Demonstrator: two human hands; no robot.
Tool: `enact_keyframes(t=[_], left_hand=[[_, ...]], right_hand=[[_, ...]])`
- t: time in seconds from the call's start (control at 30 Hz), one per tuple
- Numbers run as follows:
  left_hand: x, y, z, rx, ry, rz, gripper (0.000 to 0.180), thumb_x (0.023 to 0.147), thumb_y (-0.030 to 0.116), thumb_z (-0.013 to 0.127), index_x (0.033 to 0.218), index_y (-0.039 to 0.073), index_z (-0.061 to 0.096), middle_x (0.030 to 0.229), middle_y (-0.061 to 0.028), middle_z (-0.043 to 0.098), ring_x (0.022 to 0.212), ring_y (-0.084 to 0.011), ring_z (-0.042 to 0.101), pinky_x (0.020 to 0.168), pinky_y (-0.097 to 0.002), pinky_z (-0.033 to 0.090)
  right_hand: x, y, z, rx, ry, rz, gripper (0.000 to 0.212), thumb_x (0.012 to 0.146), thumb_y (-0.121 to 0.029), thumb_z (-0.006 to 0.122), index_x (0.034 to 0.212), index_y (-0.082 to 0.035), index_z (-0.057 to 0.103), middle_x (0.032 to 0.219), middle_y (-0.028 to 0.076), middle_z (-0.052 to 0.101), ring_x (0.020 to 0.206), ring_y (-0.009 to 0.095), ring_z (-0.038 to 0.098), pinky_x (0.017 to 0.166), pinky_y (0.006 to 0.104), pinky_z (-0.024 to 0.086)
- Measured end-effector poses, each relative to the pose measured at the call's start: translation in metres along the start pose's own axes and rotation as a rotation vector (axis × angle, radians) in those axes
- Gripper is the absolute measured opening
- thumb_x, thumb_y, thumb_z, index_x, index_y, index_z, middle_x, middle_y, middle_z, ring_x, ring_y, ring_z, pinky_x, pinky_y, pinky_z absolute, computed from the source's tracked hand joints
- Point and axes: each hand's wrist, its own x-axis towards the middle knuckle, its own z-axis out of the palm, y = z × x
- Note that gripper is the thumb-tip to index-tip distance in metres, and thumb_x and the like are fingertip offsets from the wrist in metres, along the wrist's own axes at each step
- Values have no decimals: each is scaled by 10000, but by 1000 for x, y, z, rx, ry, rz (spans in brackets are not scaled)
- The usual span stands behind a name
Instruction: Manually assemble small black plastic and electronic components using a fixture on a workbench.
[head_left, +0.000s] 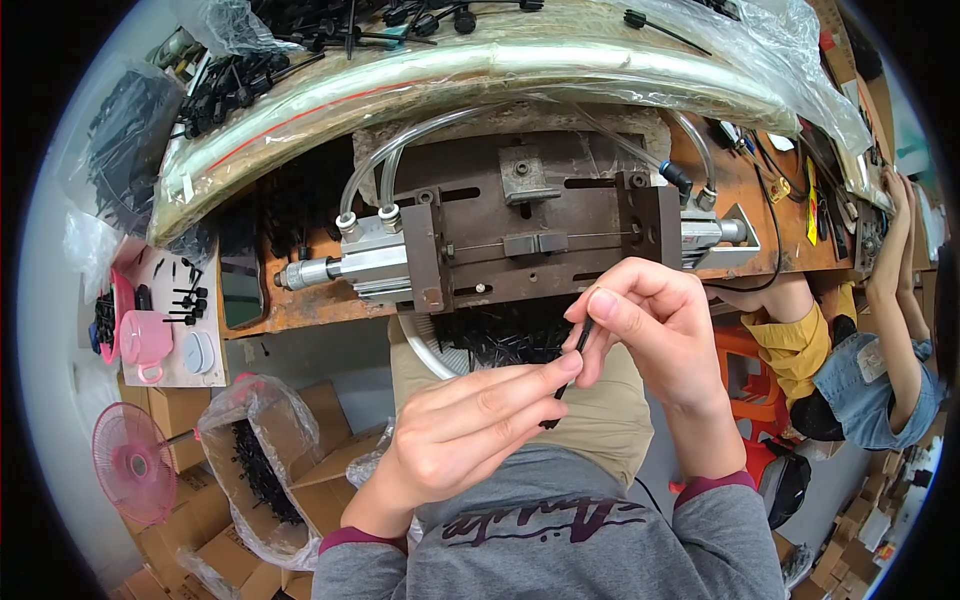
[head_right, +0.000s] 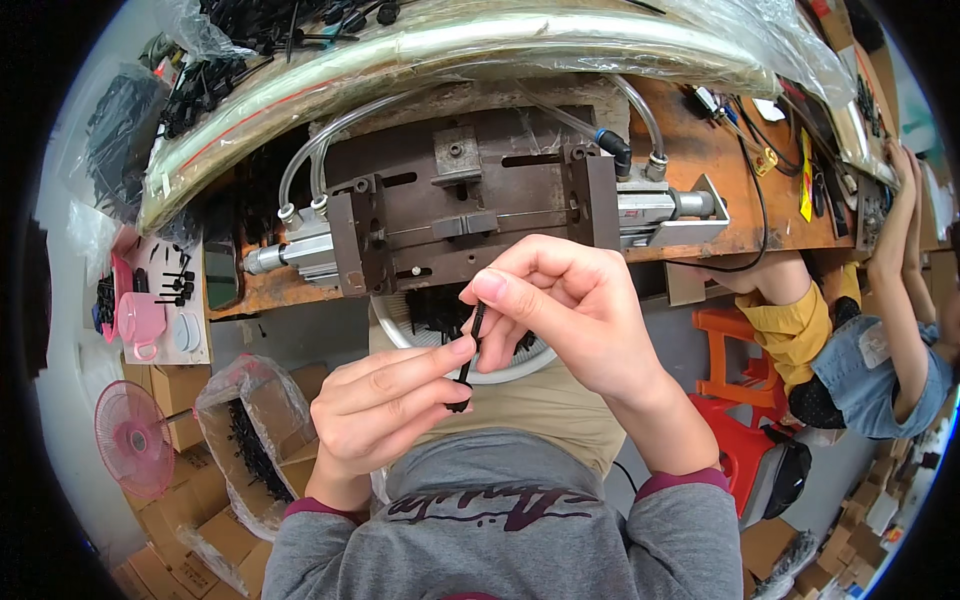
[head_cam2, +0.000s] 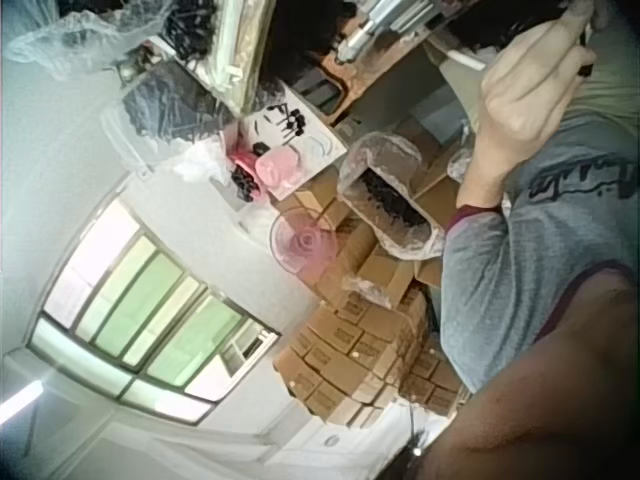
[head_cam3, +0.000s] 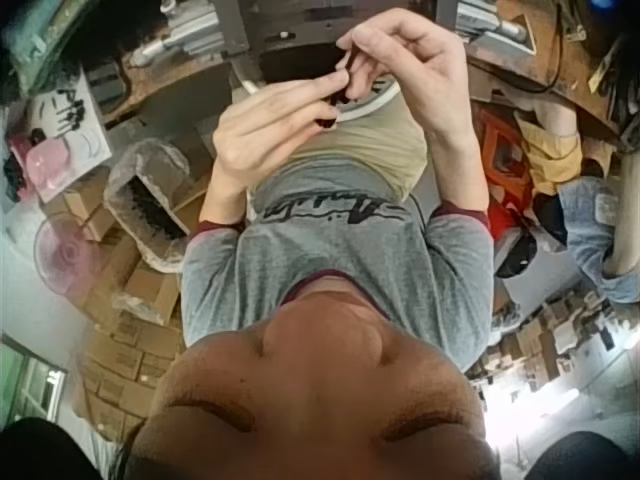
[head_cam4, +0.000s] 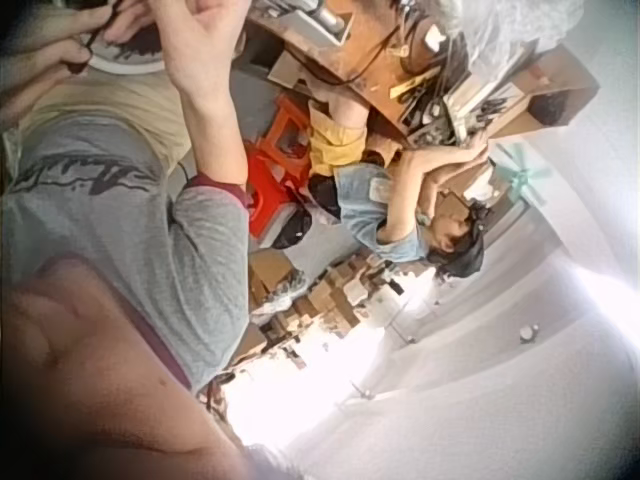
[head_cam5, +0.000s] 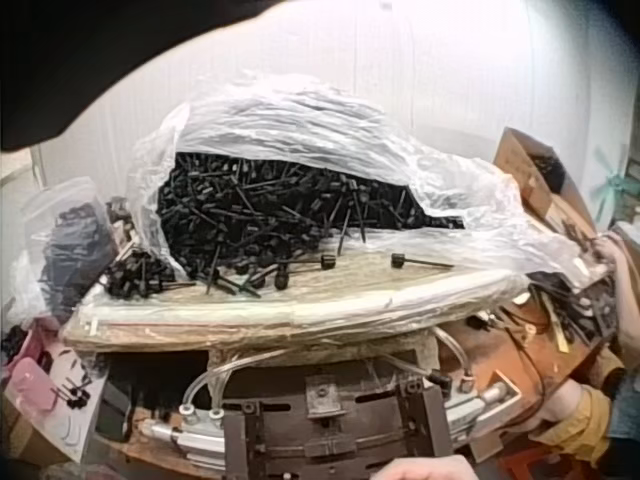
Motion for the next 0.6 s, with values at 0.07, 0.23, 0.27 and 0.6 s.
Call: enact_keyframes(t=[0.07, 0.23, 0.27, 0.6], left_hand=[[-1, 2, 1, -16, 12, -30, 306, 575, 46, 791, 871, -21, 755, 1124, -163, 718, 867, -263, 730, 692, -307, 589], [-2, 2, 2, -25, 2, -54, 302, 587, 55, 796, 873, -26, 749, 1117, -169, 719, 824, -252, 731, 677, -301, 587], [-3, 2, 3, -26, 3, -59, 301, 591, 58, 799, 875, -27, 748, 1116, -170, 719, 820, -249, 730, 676, -300, 586], [8, -19, 18, 427, 45, -73, 280, 642, 1, 777, 913, -9, 704, 1207, -159, 684, 943, -279, 707, 771, -337, 576]], right_hand=[[-1, 2, 1, -10, 12, -14, 152, 997, -89, 592, 979, 44, 661, 768, 104, 696, 626, 147, 691, 574, 243, 547], [-3, 7, 1, -7, 32, -43, 129, 994, -67, 590, 973, 43, 655, 780, 104, 695, 635, 151, 695, 578, 249, 557], [-3, 8, 1, -5, 35, -44, 126, 994, -65, 591, 973, 43, 653, 784, 106, 695, 637, 152, 696, 580, 251, 559], [52, -36, -18, -906, 475, -760, 75, 892, -64, 693, 924, -2, 718, 756, 31, 698, 637, 73, 630, 573, 221, 479]])
